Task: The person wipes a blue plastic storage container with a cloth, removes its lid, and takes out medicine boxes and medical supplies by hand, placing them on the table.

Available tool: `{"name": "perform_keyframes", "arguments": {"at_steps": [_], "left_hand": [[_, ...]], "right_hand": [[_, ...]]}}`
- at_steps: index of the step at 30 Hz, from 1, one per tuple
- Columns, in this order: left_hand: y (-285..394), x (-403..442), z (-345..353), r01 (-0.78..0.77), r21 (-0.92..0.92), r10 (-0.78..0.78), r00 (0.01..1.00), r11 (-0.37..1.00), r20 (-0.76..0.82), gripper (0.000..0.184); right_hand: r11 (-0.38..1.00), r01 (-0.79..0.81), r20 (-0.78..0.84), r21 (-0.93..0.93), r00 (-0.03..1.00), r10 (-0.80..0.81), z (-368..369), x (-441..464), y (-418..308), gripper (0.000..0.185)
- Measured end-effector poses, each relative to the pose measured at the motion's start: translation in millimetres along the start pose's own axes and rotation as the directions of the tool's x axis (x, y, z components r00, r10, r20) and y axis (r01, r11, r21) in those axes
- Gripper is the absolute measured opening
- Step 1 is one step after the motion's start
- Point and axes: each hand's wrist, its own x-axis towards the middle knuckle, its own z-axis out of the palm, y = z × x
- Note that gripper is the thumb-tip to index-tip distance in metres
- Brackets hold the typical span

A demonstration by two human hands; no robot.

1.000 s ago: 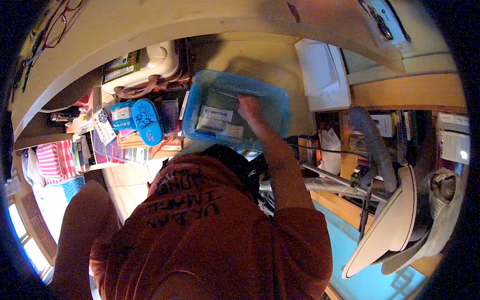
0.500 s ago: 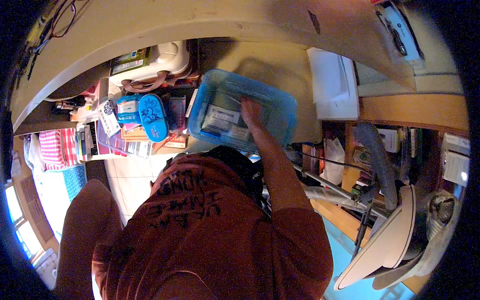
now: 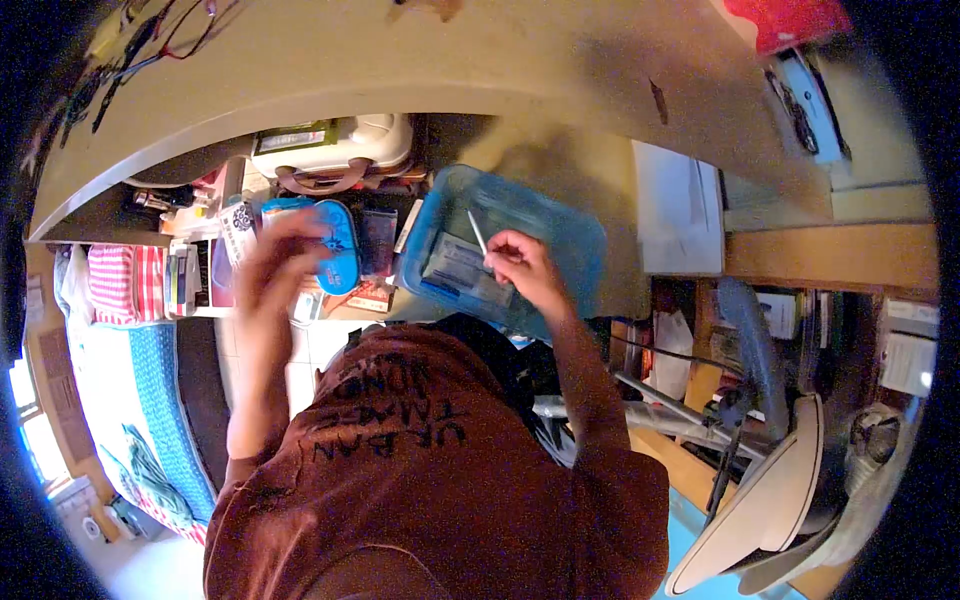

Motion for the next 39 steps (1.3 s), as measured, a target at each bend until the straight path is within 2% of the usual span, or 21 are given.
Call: {"name": "perform_keyframes", "arguments": {"at_steps": [1, 2, 3, 4, 6, 10, 11, 13, 16, 18, 22, 24, 26, 28, 30, 33, 34, 36, 38, 39], "left_hand": [[-33.3, 5.5, 6.7, 0.164, -0.088, -0.155, 0.983, 0.982, 0.102, 0.038], [-77.5, 8.9, 12.3, 0.272, -0.195, -0.244, 0.957, 0.942, 0.154, 0.032], [-98.6, 11.7, 18.9, 0.275, -0.109, -0.251, 0.948, 0.955, 0.194, 0.037], [-105.4, 12.7, 26.4, 0.318, -0.105, -0.292, 0.934, 0.942, 0.208, 0.036], [-118.9, 13.5, 36.5, 0.332, -0.245, -0.269, 0.928, 0.911, 0.258, 0.035], [-139.6, 16.7, 41.9, 0.313, -0.255, -0.234, 0.926, 0.915, 0.298, 0.031], [-147.7, 16.2, 41.4, 0.349, -0.222, -0.272, 0.910, 0.910, 0.313, 0.030], [-158.6, 14.2, 41.6, 0.401, -0.197, -0.323, 0.886, 0.895, 0.334, 0.026], [-166.2, 5.7, 39.2, 0.438, -0.225, -0.343, 0.867, 0.870, 0.361, 0.027], [-164.0, 2.1, 36.2, 0.442, -0.212, -0.356, 0.868, 0.872, 0.347, 0.026], [-166.9, 2.7, 15.1, 0.382, -0.289, -0.326, 0.918, 0.878, 0.225, 0.020], [-164.4, 0.2, -4.5, 0.454, -0.369, -0.426, 0.891, 0.811, 0.159, 0.018], [-171.1, -7.4, -19.7, 0.458, -0.426, -0.462, 0.881, 0.780, 0.102, 0.017], [-167.2, -15.9, -33.6, 0.410, -0.503, -0.464, 0.886, 0.761, 0.022, 0.018], [-164.6, -20.4, -48.6, 0.403, -0.454, -0.470, 0.882, 0.795, -0.041, 0.020], [-185.2, -26.3, -75.6, 0.272, -0.256, -0.332, 0.915, 0.928, -0.229, 0.023], [-188.5, -28.7, -84.6, 0.287, -0.192, -0.337, 0.885, 0.938, -0.322, 0.018], [-203.5, -40.2, -102.8, 0.221, -0.131, -0.257, 0.855, 0.966, -0.450, 0.018], [-228.1, -59.0, -121.9, 0.224, -0.113, -0.250, 0.812, 0.968, -0.527, 0.020], [-238.9, -68.9, -130.5, 0.270, -0.078, -0.262, 0.757, 0.960, -0.599, 0.018]], "right_hand": [[0.997, 0.027, 0.038, 0.071, 0.999, -0.029, 10.8, -3.6, -12.5, 0.009], [0.988, 0.050, 0.076, 0.144, 0.995, -0.061, 21.6, -5.9, -22.1, 0.006], [0.983, 0.046, 0.096, 0.175, 0.993, -0.063, 31.5, -6.8, -28.9, 0.007], [0.984, 0.049, 0.111, 0.171, 0.991, -0.069, 39.9, -6.2, -34.7, 0.007], [0.985, 0.051, 0.189, 0.162, 0.978, -0.082, 53.8, -4.4, -44.1, 0.006], [0.988, -0.006, 0.210, 0.154, 0.977, -0.027, 64.8, 1.6, -36.8, 0.006], [0.988, -0.008, 0.215, 0.152, 0.976, -0.025, 60.4, 1.6, -27.0, 0.006], [0.999, -0.013, 0.175, -0.032, 0.984, 0.018, 46.4, 1.6, -14.0, 0.007], [0.996, -0.026, 0.214, -0.089, 0.976, 0.045, 48.4, -1.1, -17.5, 0.007], [0.998, -0.026, 0.238, -0.057, 0.971, 0.039, 64.1, 4.9, -28.2, 0.007], [0.997, 0.026, 0.295, -0.069, 0.955, -0.005, 94.9, 30.2, -50.0, 0.008], [0.959, 0.175, 0.265, -0.223, 0.958, -0.113, 106.3, 46.5, -61.3, 0.009], [0.937, 0.268, 0.211, -0.225, 0.952, -0.222, 114.5, 64.0, -63.0, 0.011], [0.930, 0.246, 0.229, -0.272, 0.956, -0.186, 119.8, 75.4, -73.9, 0.011], [0.933, 0.235, 0.255, -0.271, 0.953, -0.166, 128.0, 81.7, -76.3, 0.011], [0.947, 0.217, 0.297, -0.239, 0.944, -0.141, 137.6, 89.5, -63.0, 0.011], [0.946, 0.221, 0.323, -0.236, 0.936, -0.138, 141.3, 88.1, -63.3, 0.011], [0.912, 0.237, 0.333, -0.335, 0.935, -0.121, 146.0, 84.7, -65.5, 0.011], [0.915, 0.249, 0.329, -0.319, 0.934, -0.139, 148.0, 83.1, -62.3, 0.010], [0.914, 0.249, 0.327, -0.320, 0.934, -0.140, 147.7, 82.0, -59.6, 0.010]]}}
